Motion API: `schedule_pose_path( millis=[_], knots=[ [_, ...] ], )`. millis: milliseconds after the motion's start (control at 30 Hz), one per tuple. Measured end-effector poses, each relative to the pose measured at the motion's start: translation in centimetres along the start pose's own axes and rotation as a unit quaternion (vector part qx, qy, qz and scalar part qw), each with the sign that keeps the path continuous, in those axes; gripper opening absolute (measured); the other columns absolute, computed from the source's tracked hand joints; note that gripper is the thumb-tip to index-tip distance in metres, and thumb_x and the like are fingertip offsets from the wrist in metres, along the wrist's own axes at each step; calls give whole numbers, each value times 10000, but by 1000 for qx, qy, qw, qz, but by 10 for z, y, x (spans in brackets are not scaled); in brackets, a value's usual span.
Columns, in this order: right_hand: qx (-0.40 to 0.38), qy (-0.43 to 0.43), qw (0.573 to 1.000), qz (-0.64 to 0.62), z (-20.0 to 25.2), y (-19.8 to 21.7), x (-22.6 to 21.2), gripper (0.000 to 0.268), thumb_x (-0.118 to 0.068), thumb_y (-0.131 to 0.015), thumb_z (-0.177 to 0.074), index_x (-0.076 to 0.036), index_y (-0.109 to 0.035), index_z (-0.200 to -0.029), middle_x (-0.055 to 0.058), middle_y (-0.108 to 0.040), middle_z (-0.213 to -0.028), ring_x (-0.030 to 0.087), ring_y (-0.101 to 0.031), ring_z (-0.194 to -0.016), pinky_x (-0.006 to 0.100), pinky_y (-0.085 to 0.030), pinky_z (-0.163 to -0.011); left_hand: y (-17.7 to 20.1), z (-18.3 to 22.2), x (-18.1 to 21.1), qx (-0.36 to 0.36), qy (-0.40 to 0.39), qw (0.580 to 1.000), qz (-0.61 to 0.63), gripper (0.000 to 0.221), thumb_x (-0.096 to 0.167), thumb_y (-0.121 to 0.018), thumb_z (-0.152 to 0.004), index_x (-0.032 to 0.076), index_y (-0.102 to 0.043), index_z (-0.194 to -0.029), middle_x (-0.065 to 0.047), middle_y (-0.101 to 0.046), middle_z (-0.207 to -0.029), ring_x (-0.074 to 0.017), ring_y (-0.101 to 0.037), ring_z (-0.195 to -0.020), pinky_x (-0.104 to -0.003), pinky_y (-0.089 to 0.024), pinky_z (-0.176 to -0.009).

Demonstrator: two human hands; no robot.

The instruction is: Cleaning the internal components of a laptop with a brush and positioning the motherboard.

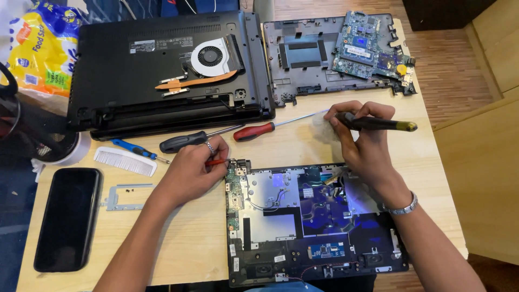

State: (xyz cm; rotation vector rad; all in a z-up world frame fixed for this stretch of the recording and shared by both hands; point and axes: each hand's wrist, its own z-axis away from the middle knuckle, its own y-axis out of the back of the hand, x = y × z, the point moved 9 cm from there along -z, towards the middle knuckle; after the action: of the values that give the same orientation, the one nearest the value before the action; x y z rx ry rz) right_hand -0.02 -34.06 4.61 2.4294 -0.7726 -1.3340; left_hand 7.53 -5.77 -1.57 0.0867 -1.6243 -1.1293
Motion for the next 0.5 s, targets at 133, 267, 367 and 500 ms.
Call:
schedule_pose_path(
  millis=[133, 267, 367, 500],
  knots=[
    [14, -3, 1000, 11, -2, 4, 5, 385, 146, -589, -1011, -45, -255, -1017, 165, -696, -1010, 255, -663, -817, 288, -429, -681, 1, -2, 3, 1, 2, 1000, 4, 146, 169, -715, -788, 160, -623, -901, -82, -643, -584, -314, -673, -602, -415, -545, -635],
    [14, 11, 998, 64, -2, 2, -1, 407, 47, -742, -968, -16, -341, -998, 173, -657, -1091, 309, -699, -917, 321, -515, -766, -1, 0, 1, -2, 6, 1000, 3, 150, 167, -713, -788, 162, -613, -900, -79, -638, -579, -319, -668, -592, -414, -540, -630],
    [8, 14, 998, 58, -5, 0, -6, 405, 57, -779, -924, 0, -381, -977, 169, -646, -1102, 325, -713, -924, 349, -537, -781, 0, 0, 3, -1, 6, 1000, 6, 151, 165, -715, -789, 159, -614, -900, -78, -637, -578, -318, -668, -591, -416, -540, -629],
    [4, 9, 999, 48, -6, 0, -12, 351, 86, -791, -912, 26, -445, -912, 170, -656, -1070, 324, -742, -887, 328, -560, -764, 0, 0, 1, -1, 5, 1000, 7, 152, 167, -722, -794, 156, -618, -905, -83, -639, -576, -311, -663, -581, -412, -537, -622]
  ],
)
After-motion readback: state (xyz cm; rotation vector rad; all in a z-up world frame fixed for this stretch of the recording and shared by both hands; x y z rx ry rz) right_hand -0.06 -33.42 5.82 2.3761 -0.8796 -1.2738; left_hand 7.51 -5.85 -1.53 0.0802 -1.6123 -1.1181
